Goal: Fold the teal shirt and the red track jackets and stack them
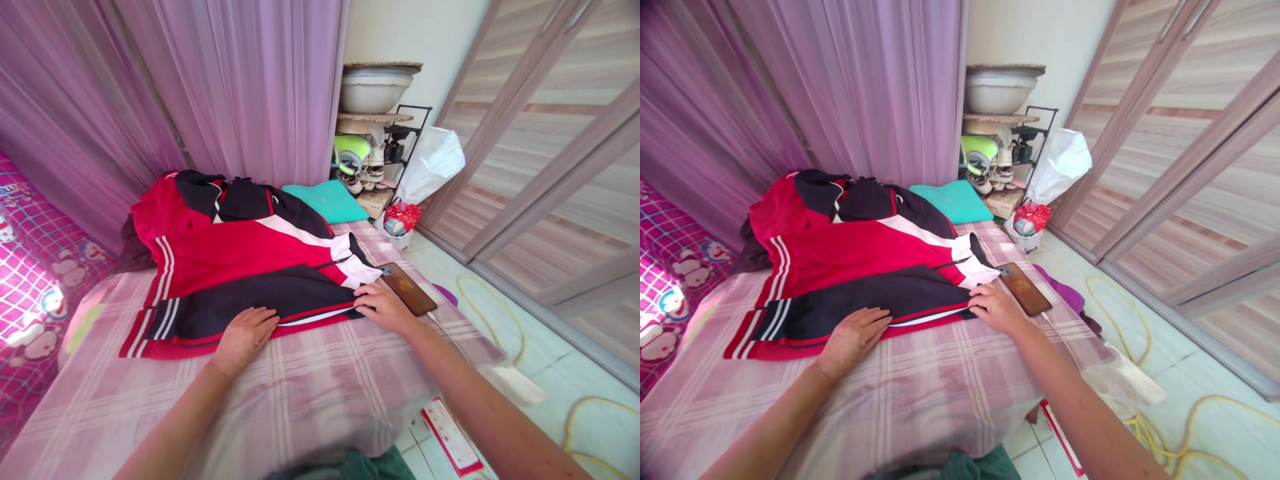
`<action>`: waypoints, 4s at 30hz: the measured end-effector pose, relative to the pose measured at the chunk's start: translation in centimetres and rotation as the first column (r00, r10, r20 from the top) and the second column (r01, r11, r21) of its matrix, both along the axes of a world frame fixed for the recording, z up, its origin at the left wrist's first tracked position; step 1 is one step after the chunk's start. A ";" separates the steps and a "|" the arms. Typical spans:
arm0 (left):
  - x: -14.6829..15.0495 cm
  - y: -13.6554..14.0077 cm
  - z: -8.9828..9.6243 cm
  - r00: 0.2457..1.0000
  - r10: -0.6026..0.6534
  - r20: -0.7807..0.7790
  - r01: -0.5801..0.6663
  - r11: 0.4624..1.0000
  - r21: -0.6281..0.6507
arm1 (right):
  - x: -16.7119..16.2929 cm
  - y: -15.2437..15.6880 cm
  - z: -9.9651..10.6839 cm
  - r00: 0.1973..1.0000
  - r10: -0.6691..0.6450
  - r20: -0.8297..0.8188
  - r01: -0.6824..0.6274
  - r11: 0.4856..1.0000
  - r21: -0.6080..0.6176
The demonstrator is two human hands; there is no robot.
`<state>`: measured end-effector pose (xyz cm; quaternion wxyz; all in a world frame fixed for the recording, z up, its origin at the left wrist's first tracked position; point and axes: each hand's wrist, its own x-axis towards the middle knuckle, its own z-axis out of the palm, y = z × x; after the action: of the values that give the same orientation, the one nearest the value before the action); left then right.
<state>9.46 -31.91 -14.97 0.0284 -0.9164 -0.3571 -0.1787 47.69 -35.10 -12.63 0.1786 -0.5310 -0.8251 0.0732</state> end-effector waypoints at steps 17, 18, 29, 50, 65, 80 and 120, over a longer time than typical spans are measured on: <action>7.9 5.0 2.7 0.993 0.085 -0.084 -0.099 0.978 -0.182 | -9.2 3.5 1.0 0.995 -0.062 0.073 0.059 0.997 0.041; 9.1 5.7 2.5 0.988 0.089 -0.123 -0.113 0.971 -0.208 | -9.6 3.7 0.2 0.993 -0.049 0.107 0.048 0.999 0.014; 11.6 8.3 -0.6 0.978 0.124 -0.169 -0.162 0.959 -0.231 | -2.0 2.4 -2.8 0.969 -0.099 0.228 0.104 0.995 -0.009; -0.6 3.8 0.9 0.840 0.502 -0.206 -0.534 0.833 -0.146 | -0.6 3.4 -6.2 0.941 -0.104 0.321 0.066 0.990 0.125; -9.4 3.1 0.3 0.814 0.558 -0.158 -0.563 0.826 0.018 | -15.9 6.1 1.1 0.977 -0.055 0.206 0.031 0.993 0.115; -9.5 3.1 0.6 0.793 0.575 -0.201 -0.575 0.815 0.064 | -6.3 9.6 -2.7 0.917 -0.180 0.357 0.211 0.976 -0.050; 2.6 6.3 0.7 0.767 0.594 -0.243 -0.623 0.780 -0.058 | -25.5 -5.3 3.2 0.619 0.653 -0.436 -0.587 0.754 0.295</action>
<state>12.05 -25.61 -14.23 0.0605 -0.7641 -0.6412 -0.0369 22.20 -40.40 -9.48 0.3876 -0.1611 -0.8811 0.2179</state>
